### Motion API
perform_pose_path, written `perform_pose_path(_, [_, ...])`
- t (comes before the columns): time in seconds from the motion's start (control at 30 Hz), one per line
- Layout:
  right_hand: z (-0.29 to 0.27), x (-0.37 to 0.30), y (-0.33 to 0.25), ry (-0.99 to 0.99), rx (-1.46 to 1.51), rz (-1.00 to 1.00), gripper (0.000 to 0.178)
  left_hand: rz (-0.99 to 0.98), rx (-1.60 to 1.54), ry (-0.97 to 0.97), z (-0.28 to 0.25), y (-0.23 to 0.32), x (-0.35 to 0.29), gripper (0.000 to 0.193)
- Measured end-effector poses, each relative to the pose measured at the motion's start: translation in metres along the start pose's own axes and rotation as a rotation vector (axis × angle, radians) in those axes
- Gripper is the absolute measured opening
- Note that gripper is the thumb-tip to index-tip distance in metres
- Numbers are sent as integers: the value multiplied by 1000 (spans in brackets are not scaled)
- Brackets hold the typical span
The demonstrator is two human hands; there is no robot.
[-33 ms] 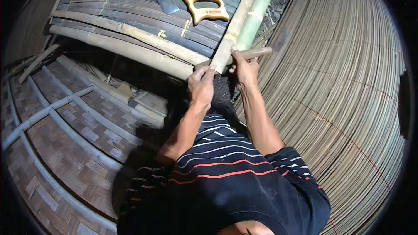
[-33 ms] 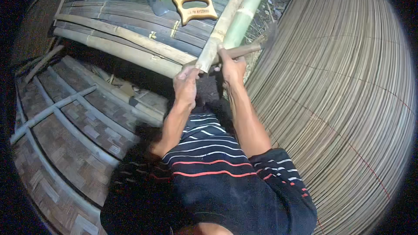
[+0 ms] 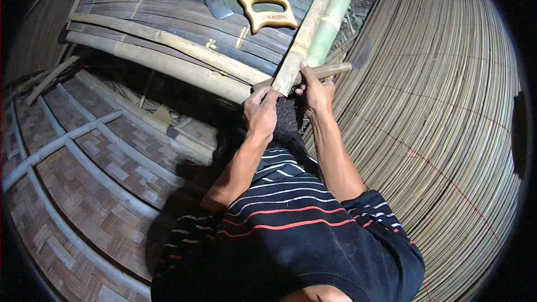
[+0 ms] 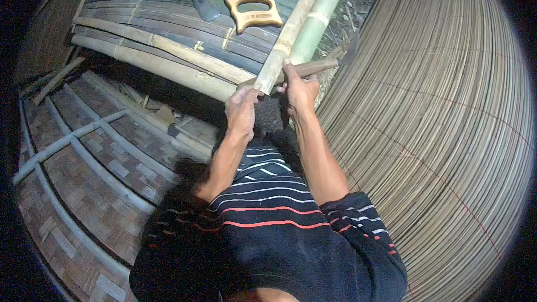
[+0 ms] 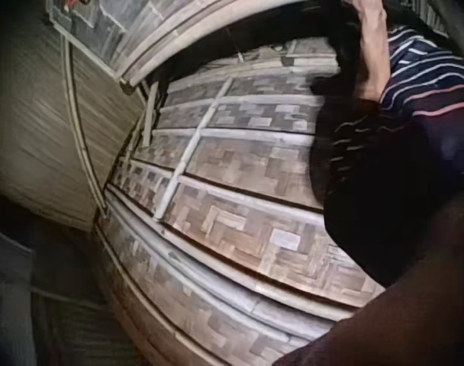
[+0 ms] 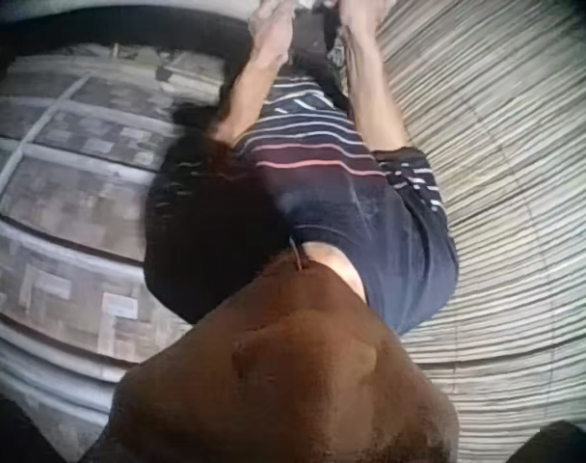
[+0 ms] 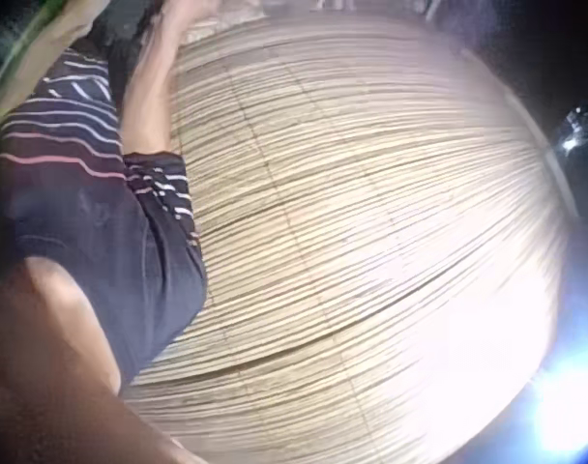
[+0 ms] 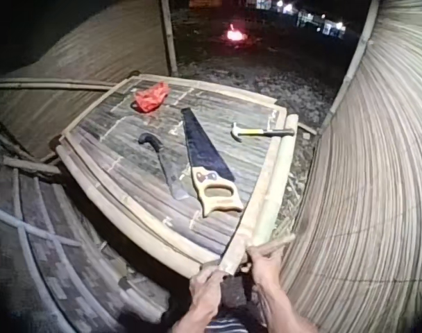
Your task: The recorder uses a hand saw to cut a bamboo pole while manufacturing furniture.
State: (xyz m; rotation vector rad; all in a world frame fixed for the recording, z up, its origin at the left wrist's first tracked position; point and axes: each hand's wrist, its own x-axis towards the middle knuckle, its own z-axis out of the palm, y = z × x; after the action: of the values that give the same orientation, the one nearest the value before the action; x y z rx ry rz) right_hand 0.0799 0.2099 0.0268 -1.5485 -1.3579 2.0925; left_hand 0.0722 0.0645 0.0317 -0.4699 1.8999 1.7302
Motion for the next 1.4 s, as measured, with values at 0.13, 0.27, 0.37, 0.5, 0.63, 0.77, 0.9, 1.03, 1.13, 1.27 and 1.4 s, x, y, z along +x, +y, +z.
perform_pose_path(0.13, [-2, 2, 4, 85, 63, 26, 51, -4, 50, -36, 0, 8, -3, 29])
perform_pose_path(0.27, [-25, 6, -11, 203, -810, -170, 80, 72, 372, -14, -6, 5, 2, 36])
perform_pose_path(0.37, [-41, 14, -13, 144, -918, -204, 84, 30, 524, -52, -9, 24, -1, 41])
perform_pose_path(0.5, [-43, -5, -39, 47, -1050, -246, 81, 77, 629, -120, -22, 30, 0, 42])
perform_pose_path(0.63, [-2, -14, -64, -12, -887, -789, 36, 187, 684, -16, -30, 26, -6, 36])
perform_pose_path(0.77, [37, 54, -58, -272, -1141, -1349, 44, 721, 681, 256, -25, 9, 3, 38])
perform_pose_path(0.9, [68, 76, -58, -492, -1412, -1365, 56, 633, 632, 106, -26, -7, 20, 41])
perform_pose_path(1.03, [89, 94, -60, -389, -1616, -1456, 48, 563, 634, 40, -30, -10, 26, 43])
perform_pose_path(1.13, [104, 109, -58, -476, -1667, -1402, 41, 553, 614, 60, -32, -13, 29, 45])
perform_pose_path(1.27, [117, 108, -53, -311, -1796, -1545, 33, 510, 623, 56, -32, -11, 27, 44])
perform_pose_path(1.4, [113, 108, -70, -103, -1606, -1693, 19, 492, 608, 12, -20, -7, 20, 45])
